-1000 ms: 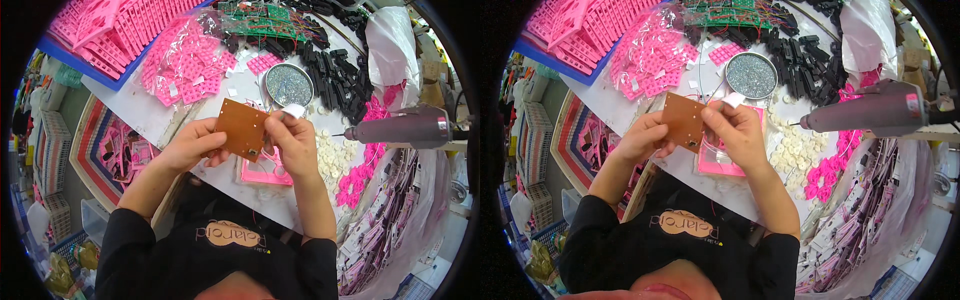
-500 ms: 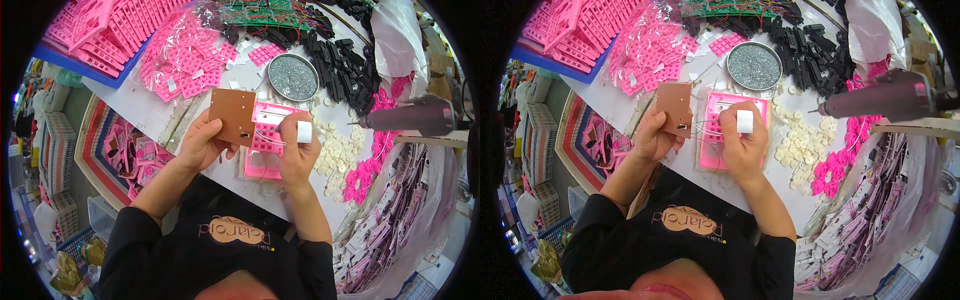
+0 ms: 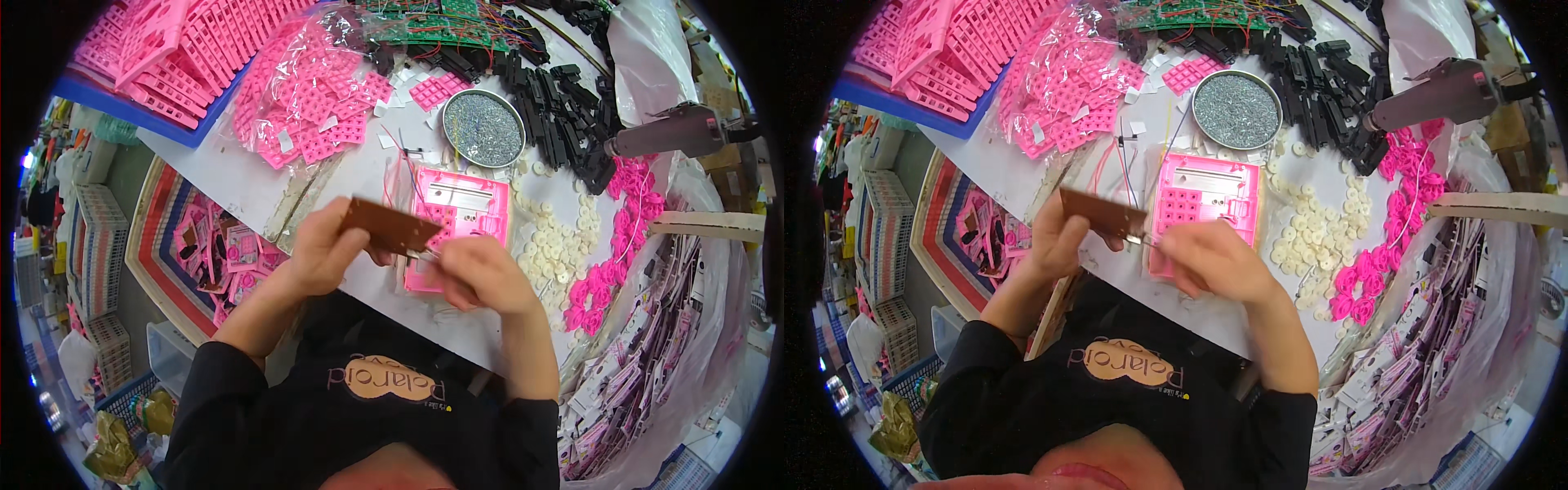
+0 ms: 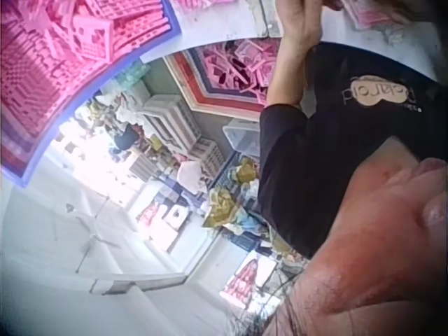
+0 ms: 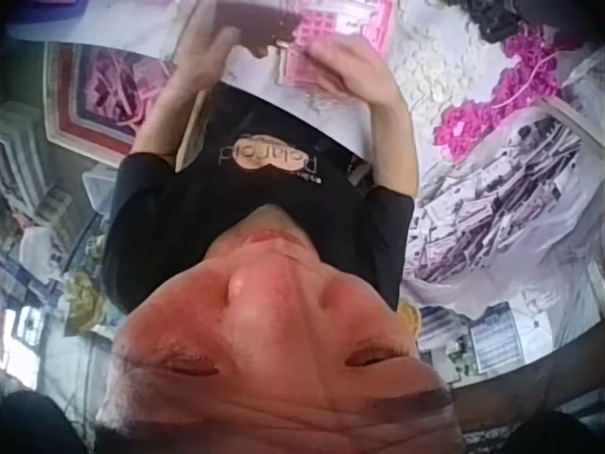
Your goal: Assembling the internal electronic components and outer casing of a toy piggy bank.
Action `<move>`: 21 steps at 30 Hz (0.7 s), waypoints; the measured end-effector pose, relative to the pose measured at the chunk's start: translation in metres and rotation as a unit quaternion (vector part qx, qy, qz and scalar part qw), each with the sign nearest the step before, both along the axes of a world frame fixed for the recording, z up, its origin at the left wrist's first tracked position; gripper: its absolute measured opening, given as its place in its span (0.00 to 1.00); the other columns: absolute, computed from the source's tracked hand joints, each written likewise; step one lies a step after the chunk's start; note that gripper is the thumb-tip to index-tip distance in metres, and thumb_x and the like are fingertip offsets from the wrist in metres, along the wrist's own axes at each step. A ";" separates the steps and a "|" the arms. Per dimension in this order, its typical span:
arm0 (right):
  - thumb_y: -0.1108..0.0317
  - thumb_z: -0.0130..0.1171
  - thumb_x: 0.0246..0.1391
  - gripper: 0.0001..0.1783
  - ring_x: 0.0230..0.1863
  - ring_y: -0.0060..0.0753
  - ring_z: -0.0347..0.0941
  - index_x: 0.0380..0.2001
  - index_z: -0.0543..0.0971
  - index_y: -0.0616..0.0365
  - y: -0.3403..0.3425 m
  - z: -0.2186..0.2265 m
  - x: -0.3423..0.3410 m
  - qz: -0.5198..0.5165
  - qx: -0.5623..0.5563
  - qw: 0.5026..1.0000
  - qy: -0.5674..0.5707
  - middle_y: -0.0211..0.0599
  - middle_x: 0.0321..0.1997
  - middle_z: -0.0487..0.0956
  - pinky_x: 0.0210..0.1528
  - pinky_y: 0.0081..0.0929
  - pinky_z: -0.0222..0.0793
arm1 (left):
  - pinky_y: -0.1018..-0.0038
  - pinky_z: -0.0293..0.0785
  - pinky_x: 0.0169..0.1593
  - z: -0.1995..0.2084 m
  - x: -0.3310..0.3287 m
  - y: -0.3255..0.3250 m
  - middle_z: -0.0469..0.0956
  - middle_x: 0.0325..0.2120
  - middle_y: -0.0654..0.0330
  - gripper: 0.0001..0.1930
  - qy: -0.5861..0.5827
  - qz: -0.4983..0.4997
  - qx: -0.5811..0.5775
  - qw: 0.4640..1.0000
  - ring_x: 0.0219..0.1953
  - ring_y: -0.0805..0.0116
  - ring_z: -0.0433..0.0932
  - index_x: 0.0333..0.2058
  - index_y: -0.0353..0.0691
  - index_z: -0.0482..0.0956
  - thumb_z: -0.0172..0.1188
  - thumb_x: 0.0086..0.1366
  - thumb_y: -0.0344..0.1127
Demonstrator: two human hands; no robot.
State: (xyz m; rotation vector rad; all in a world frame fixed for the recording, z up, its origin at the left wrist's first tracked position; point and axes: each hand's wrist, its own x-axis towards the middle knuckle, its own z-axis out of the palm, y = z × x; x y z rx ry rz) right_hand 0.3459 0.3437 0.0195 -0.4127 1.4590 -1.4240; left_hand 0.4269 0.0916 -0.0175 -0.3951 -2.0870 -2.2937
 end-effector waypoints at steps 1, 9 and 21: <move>0.54 0.50 0.68 0.22 0.17 0.21 0.71 0.34 0.82 0.62 0.015 0.003 0.004 0.059 0.031 0.995 0.072 0.35 0.16 0.78 0.23 0.22 0.66 | 0.71 0.81 0.38 -0.003 0.003 -0.004 0.82 0.36 0.48 0.13 0.032 -0.017 -0.043 0.998 0.32 0.65 0.83 0.52 0.28 0.68 0.42 0.73 0.27; 0.59 0.71 0.49 0.23 0.38 0.47 0.78 0.46 0.81 0.60 0.039 0.034 0.035 -0.076 0.073 0.880 0.464 0.42 0.36 0.83 0.43 0.38 0.74 | 0.67 0.82 0.37 0.003 0.012 0.021 0.81 0.36 0.44 0.14 -0.011 -0.088 0.022 0.996 0.31 0.61 0.84 0.47 0.26 0.70 0.36 0.69 0.22; 0.45 0.62 0.56 0.48 0.74 0.58 0.49 0.70 0.58 0.64 0.016 -0.002 0.038 0.036 -0.143 0.927 0.345 0.59 0.73 0.54 0.74 0.42 0.42 | 0.68 0.79 0.36 0.005 0.017 0.028 0.81 0.29 0.56 0.09 0.114 -0.163 -0.121 0.973 0.30 0.59 0.83 0.44 0.35 0.76 0.56 0.65 0.23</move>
